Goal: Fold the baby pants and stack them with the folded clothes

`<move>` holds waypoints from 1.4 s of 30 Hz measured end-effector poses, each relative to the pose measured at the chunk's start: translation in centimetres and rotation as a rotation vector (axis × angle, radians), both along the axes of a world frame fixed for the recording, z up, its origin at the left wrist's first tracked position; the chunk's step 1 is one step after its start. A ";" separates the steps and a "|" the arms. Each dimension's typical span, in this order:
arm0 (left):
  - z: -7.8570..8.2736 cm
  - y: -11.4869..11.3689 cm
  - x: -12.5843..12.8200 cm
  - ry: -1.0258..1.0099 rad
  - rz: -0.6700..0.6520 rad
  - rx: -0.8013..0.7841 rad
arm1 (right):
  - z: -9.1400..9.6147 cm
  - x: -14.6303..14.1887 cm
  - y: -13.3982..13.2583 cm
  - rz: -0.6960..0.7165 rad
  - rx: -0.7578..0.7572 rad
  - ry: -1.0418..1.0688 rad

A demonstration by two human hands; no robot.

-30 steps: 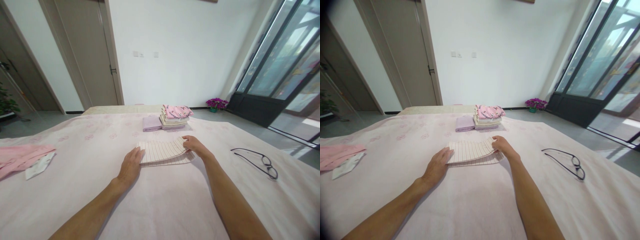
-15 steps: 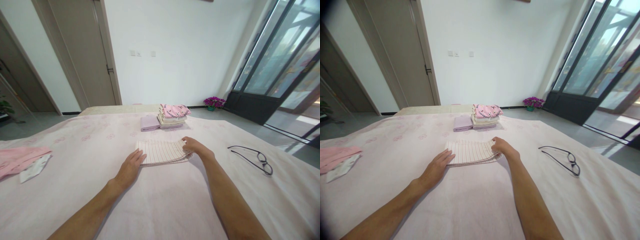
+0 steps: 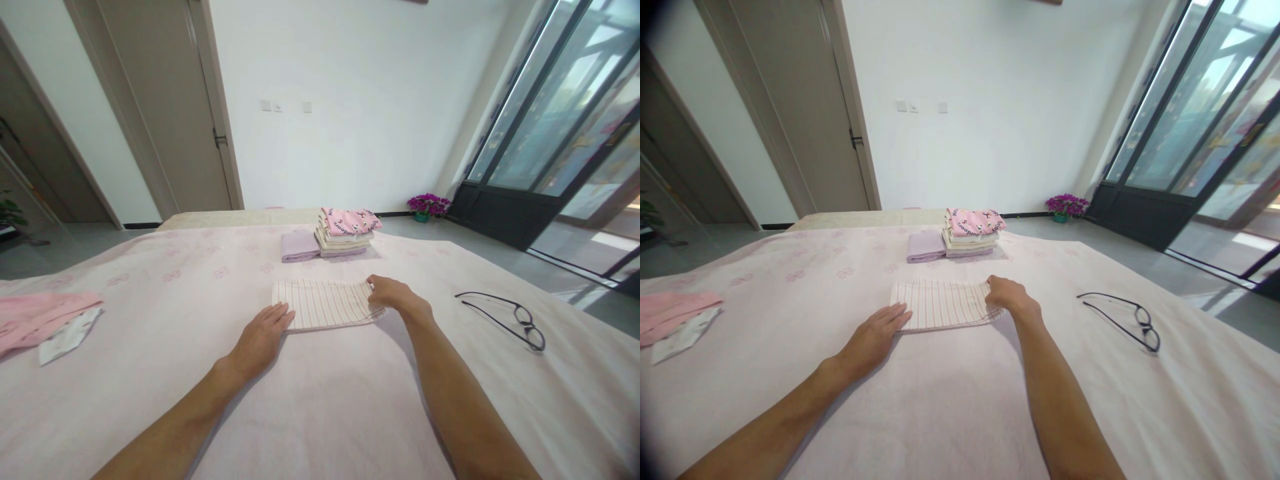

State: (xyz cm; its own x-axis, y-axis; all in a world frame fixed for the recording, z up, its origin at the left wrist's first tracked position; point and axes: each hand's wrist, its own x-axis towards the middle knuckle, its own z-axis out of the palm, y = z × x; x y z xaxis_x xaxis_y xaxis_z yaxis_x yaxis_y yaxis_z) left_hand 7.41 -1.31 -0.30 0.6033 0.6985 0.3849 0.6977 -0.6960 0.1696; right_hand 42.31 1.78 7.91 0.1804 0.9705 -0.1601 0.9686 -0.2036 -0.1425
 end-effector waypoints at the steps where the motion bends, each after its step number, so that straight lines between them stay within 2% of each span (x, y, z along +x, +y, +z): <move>1: 0.3 -0.1 0.0 -0.012 -0.015 -0.012 | 0.4 -0.1 -0.2 0.001 -0.001 -0.037; 5: 2.2 -0.3 0.5 -0.113 -0.060 -0.043 | 1.6 -1.3 -0.7 0.028 0.143 -0.137; 8: 3.3 0.7 1.9 -0.208 -0.009 -0.067 | 1.2 -3.5 -0.7 0.125 0.303 -0.120; 11: 3.2 2.4 3.7 -0.214 0.026 -0.137 | -0.9 -5.9 -0.4 0.288 0.390 -0.126; 15: 1.3 3.9 5.1 -0.097 0.060 -0.179 | -4.7 -7.3 -0.2 0.388 0.361 -0.163; 19: -0.4 3.8 5.0 -0.005 0.112 -0.134 | -6.7 -6.3 0.2 0.369 0.327 -0.180; 23: -0.9 4.0 4.2 0.015 0.205 -0.154 | -6.8 -5.0 0.5 0.304 0.323 -0.181; 27: -1.0 4.7 2.9 -0.075 0.352 -0.162 | -6.8 -4.6 0.7 0.244 0.314 -0.176; 30: -0.5 5.2 1.8 -0.190 0.460 -0.176 | -7.0 -4.6 0.8 0.234 0.322 -0.178; 35: 1.1 6.1 1.0 -0.445 0.622 -0.425 | -7.3 -4.8 0.8 0.223 0.356 -0.190; 42: 2.1 6.7 1.5 -0.353 0.599 -0.529 | -7.2 -4.8 0.8 0.221 0.372 -0.171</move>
